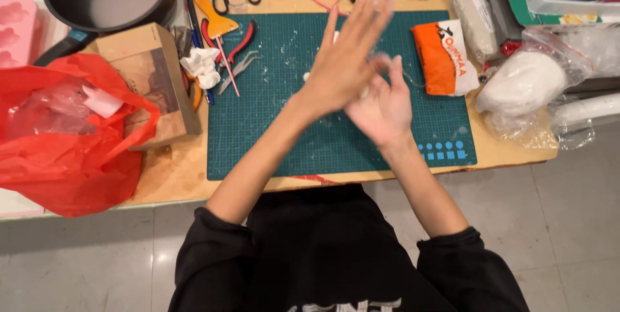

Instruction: Molding small spheres from a white pliable material and arranging them on a cutting mat.

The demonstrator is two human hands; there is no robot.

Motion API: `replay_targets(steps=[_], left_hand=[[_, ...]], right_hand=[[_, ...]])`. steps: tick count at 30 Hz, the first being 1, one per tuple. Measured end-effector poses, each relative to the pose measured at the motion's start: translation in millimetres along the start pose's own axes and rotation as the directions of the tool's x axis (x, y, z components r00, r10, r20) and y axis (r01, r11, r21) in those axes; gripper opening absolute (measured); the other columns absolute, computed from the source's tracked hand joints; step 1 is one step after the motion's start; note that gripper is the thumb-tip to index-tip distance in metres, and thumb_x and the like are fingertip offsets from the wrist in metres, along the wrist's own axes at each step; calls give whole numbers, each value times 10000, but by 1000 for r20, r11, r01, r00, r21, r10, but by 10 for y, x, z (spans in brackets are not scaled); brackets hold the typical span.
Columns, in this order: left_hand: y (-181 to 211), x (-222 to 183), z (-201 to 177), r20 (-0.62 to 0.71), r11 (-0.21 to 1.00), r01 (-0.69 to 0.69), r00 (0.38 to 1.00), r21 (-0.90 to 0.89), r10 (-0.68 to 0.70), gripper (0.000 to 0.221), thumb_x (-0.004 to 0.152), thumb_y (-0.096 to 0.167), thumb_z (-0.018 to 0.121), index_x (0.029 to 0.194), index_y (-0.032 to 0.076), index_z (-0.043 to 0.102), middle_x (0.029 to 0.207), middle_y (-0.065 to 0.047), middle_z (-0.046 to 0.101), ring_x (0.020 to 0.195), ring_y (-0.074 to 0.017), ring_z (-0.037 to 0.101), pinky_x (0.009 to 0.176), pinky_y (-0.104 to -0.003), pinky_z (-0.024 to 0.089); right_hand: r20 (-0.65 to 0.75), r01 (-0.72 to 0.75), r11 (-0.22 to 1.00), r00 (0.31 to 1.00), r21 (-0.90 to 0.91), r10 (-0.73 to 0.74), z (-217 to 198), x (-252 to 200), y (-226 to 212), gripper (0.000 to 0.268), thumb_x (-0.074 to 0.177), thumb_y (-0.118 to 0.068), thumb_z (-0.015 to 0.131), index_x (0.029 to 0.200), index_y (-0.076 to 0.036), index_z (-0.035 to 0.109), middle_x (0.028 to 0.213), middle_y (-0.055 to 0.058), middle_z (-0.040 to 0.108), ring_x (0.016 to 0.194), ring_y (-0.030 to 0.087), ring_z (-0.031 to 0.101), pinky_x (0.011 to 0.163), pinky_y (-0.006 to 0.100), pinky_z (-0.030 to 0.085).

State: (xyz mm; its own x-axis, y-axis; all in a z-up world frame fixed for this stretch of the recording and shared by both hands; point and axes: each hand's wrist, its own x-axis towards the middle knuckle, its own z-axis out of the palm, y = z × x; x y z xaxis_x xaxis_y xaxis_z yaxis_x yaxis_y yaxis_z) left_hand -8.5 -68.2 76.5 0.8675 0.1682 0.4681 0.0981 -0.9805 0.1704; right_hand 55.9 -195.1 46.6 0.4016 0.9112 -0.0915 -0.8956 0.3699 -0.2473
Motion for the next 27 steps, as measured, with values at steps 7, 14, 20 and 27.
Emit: replay_targets(steps=[7, 14, 20, 27], left_hand=[[75, 38, 308, -133, 854, 12, 987, -520, -94, 743, 1091, 547, 491, 1679, 167, 241, 1746, -145, 350, 1658, -328, 270, 1374, -559, 103], [680, -205, 188, 81, 980, -180, 979, -87, 187, 891, 939, 689, 448, 1626, 151, 267, 1677, -167, 295, 1574, -367, 245, 1256, -616, 139], [296, -11, 188, -80, 985, -87, 994, -147, 76, 829, 972, 645, 556, 1599, 152, 330, 1637, -170, 351, 1558, -375, 282, 1269, -659, 134], [-86, -282, 319, -193, 953, -95, 980, -289, 39, 299, 940, 319, 732, 1151, 114, 678, 1371, -83, 605, 1341, -270, 566, 1250, -621, 225]], right_hand=[[199, -178, 973, 969, 146, 147, -43, 124, 127, 697, 1130, -471, 263, 1670, -31, 242, 1700, 283, 271, 1595, 435, 252, 1328, 546, 177], [392, 20, 944, 913, -331, 118, -280, 210, 181, 955, 1017, -701, 301, 1645, 13, 204, 1740, 208, 192, 1641, 389, 154, 1335, 559, 160], [375, -126, 988, 915, -84, 148, -108, 84, 84, 765, 1089, -560, 316, 1625, -15, 299, 1704, 207, 287, 1606, 395, 242, 1339, 553, 203], [270, -299, 887, 940, 352, 210, -1478, 474, -412, 458, 1248, -409, 340, 1501, -48, 464, 1461, 119, 591, 1182, 182, 639, 1124, 351, 485]])
